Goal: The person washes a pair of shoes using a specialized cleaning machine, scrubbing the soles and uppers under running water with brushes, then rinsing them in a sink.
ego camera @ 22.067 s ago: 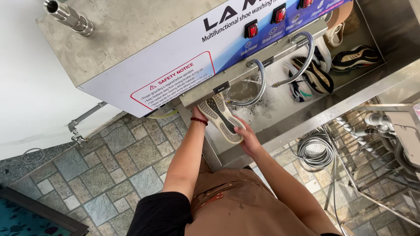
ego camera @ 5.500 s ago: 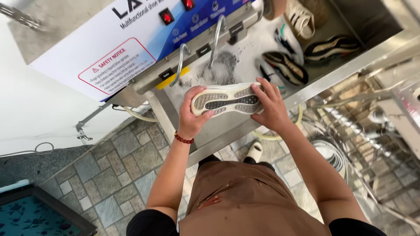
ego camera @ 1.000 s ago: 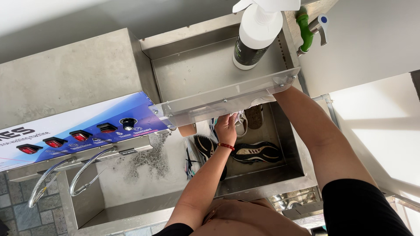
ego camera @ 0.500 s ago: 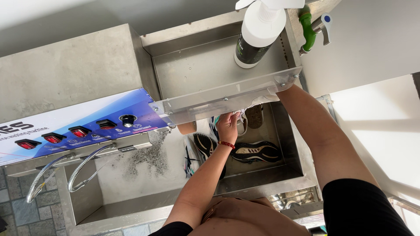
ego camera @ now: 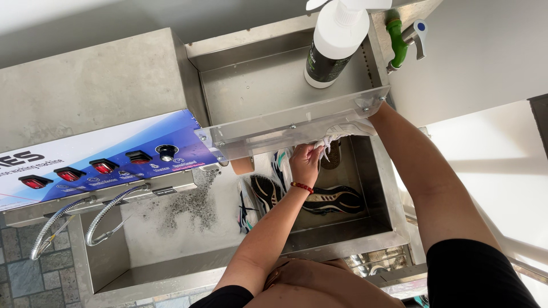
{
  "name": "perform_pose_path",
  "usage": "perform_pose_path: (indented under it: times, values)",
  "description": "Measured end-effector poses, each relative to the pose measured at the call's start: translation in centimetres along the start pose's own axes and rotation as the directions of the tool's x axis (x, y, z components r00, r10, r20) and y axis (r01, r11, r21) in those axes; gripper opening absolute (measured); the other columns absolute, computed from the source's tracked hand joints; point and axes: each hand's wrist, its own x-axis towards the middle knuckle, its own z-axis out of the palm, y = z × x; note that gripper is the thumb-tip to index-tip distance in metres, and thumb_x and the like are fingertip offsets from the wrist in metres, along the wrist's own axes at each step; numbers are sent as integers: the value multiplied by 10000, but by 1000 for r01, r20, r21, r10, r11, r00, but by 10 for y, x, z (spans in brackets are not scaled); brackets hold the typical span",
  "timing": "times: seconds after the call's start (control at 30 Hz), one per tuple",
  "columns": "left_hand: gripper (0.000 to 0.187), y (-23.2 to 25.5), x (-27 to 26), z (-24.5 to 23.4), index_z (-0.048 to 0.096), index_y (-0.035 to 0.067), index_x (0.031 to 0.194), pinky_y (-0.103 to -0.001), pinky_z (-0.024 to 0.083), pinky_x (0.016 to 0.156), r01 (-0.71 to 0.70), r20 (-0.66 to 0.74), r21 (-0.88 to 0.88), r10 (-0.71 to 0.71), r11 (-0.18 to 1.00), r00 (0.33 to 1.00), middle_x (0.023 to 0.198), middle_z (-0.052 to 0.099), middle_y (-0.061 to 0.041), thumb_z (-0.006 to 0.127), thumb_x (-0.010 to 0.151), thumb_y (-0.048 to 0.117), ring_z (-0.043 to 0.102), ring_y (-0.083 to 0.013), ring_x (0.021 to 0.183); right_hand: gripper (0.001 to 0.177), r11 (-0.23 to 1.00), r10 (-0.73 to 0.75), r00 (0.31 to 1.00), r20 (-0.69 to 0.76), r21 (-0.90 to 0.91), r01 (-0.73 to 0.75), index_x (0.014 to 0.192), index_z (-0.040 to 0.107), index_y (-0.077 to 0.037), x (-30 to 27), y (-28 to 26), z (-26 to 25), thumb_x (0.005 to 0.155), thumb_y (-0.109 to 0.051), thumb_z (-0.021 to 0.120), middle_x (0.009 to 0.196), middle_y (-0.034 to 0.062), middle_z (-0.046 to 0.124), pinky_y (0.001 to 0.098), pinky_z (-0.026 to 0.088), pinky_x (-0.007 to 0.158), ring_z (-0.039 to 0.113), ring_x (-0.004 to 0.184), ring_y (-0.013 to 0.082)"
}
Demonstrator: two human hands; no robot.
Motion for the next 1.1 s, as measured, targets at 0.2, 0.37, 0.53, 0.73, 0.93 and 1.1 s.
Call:
perform_pose_path:
  times: [0.2, 0.37, 0.53, 0.73, 0.93, 1.1]
  values:
    - [164, 0, 1, 1, 719, 5, 912, -324, 577, 674, -53, 2, -18, 53, 998, 999, 883, 705, -110, 798, 905, 149, 724, -211, 758, 581, 1000, 7, 1000, 1, -17, -7, 1280, 694, 26, 3, 1, -4, 770, -200, 858, 1207, 145, 738, 332, 532, 971, 685, 1084, 217]
    - [175, -11, 3, -5, 711, -2, 899, -325, 584, 661, -34, -25, 12, 34, 999, 999, 857, 709, -112, 798, 905, 150, 724, -218, 744, 575, 1000, 8, 1000, 5, -29, -7, 1274, 697, 19, 5, 0, 3, 768, -202, 858, 1205, 141, 739, 333, 532, 971, 685, 1084, 217]
    - [168, -25, 3, -21, 701, -2, 910, -308, 614, 667, -20, -76, -36, 17, 999, 997, 934, 706, -113, 772, 916, 150, 745, -198, 762, 570, 1000, -7, 1000, 0, -21, 7, 1269, 700, 12, 5, 1, 23, 766, -203, 859, 1203, 136, 740, 334, 532, 971, 686, 1083, 216]
    - [168, -47, 2, -26, 738, 3, 949, -305, 599, 722, 12, -104, -51, -17, 999, 994, 934, 731, -106, 769, 921, 165, 736, -194, 812, 563, 1000, -21, 1000, -13, -17, 21, 1262, 703, 4, -18, 7, 52, 764, -206, 860, 1200, 130, 742, 335, 531, 971, 686, 1082, 216]
    - [126, -71, 5, -12, 766, 10, 935, -320, 588, 722, 158, -71, -63, -162, 985, 984, 870, 762, -95, 779, 921, 135, 734, -186, 772, 556, 999, -33, 999, -18, -24, 33, 1255, 706, -5, -20, 10, 51, 761, -208, 861, 1197, 125, 743, 335, 531, 971, 686, 1080, 215]
    - [274, -59, 7, 2, 603, 50, 1089, -383, 629, 903, 419, 135, -808, -562, 414, 816, 1003, 703, -58, 734, 851, 13, 726, -214, 939, 551, 999, -29, 999, -15, -15, 28, 1250, 708, -12, -13, 13, 46, 759, -210, 861, 1195, 120, 744, 336, 531, 971, 686, 1080, 215]
